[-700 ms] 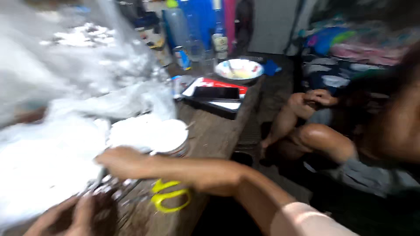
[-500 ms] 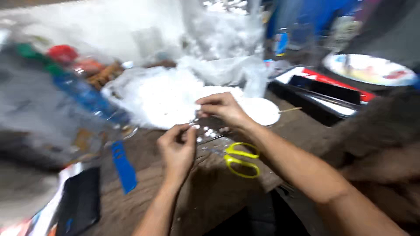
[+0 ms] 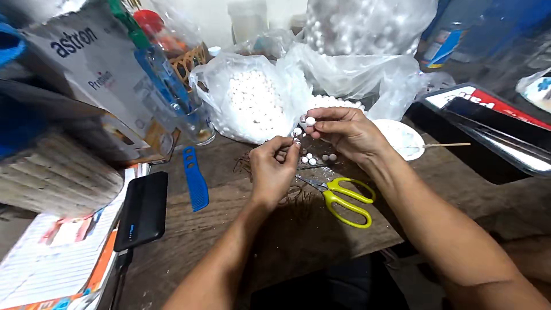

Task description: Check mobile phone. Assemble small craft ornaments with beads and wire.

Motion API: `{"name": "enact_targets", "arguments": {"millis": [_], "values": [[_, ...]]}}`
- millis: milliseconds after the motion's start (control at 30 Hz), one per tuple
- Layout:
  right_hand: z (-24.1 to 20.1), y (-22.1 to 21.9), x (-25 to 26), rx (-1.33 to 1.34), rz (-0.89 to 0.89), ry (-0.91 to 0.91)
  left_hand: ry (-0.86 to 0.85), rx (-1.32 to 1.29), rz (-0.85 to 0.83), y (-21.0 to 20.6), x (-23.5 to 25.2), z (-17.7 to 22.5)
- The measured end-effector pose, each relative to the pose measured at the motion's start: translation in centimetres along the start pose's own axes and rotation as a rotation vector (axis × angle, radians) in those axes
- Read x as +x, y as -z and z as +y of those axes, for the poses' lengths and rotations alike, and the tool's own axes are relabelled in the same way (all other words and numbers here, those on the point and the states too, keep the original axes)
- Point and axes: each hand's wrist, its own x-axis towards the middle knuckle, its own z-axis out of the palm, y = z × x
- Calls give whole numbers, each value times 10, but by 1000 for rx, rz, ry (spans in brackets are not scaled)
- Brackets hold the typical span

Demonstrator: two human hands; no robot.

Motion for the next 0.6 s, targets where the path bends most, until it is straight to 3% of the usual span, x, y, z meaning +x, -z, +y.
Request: {"name": "enact_targets", "arguments": {"millis": [300, 600], "values": [[-1, 3, 0, -15, -45, 29, -19, -11, 2, 1, 0, 1], [4, 4, 0, -227, -19, 128, -40, 25, 4, 2, 1, 2]]}}
